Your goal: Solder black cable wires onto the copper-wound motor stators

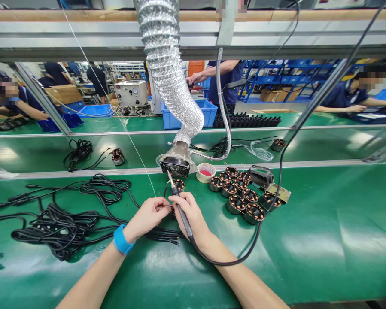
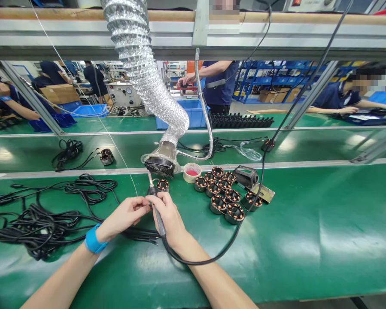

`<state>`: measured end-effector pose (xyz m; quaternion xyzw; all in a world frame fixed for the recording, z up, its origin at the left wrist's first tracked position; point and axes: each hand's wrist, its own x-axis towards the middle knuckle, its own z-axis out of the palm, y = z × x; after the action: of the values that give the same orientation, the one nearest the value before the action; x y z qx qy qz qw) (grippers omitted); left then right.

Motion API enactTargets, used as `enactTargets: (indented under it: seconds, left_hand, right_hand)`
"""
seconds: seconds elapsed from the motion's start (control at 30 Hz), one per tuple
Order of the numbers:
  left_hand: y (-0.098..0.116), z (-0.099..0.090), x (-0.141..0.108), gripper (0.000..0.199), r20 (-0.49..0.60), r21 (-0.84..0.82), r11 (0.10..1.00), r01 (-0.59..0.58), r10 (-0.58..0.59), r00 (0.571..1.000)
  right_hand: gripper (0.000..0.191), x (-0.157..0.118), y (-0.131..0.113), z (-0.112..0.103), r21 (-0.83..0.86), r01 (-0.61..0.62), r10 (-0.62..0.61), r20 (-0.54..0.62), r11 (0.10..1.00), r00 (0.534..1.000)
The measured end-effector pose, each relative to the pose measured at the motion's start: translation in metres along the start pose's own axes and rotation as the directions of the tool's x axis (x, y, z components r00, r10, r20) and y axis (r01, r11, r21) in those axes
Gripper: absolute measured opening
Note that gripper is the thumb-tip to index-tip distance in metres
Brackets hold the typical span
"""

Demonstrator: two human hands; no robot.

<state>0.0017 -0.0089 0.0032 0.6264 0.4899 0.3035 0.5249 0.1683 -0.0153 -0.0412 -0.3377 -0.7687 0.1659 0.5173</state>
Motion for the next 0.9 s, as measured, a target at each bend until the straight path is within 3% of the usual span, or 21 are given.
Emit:
enactTargets:
  seconds: [0.37,0.53,0.9]
  left_hand:
    - [0.002,-0.0004,0.0013,0.027,0.088,-0.185,0.978,0.097,-0.082,0.993]
    - [-0.0008,0.001,0.0015,0.037,0.099,-0.277,0.95,0.143,-0.12,0.988]
    - [0.0025,0.0005,0.0003,0.027,0.02,-0.192,0.968,0.162,-0.161,0.987]
  right_hand:
    - [0.045,-0.0064,0.0006,0.0013,-0.019,-0.006,0.006,0.027,1.0,1.0]
    - [0.046,-0.0066,-0.0006,0.0012,-0.028,0.01,-0.009,0.03,1.0,1.0]
    - [0.035,0.0,-0.0089,-0.0073,0.044,-0.051,0.055,-0.087,0.998,0.995]
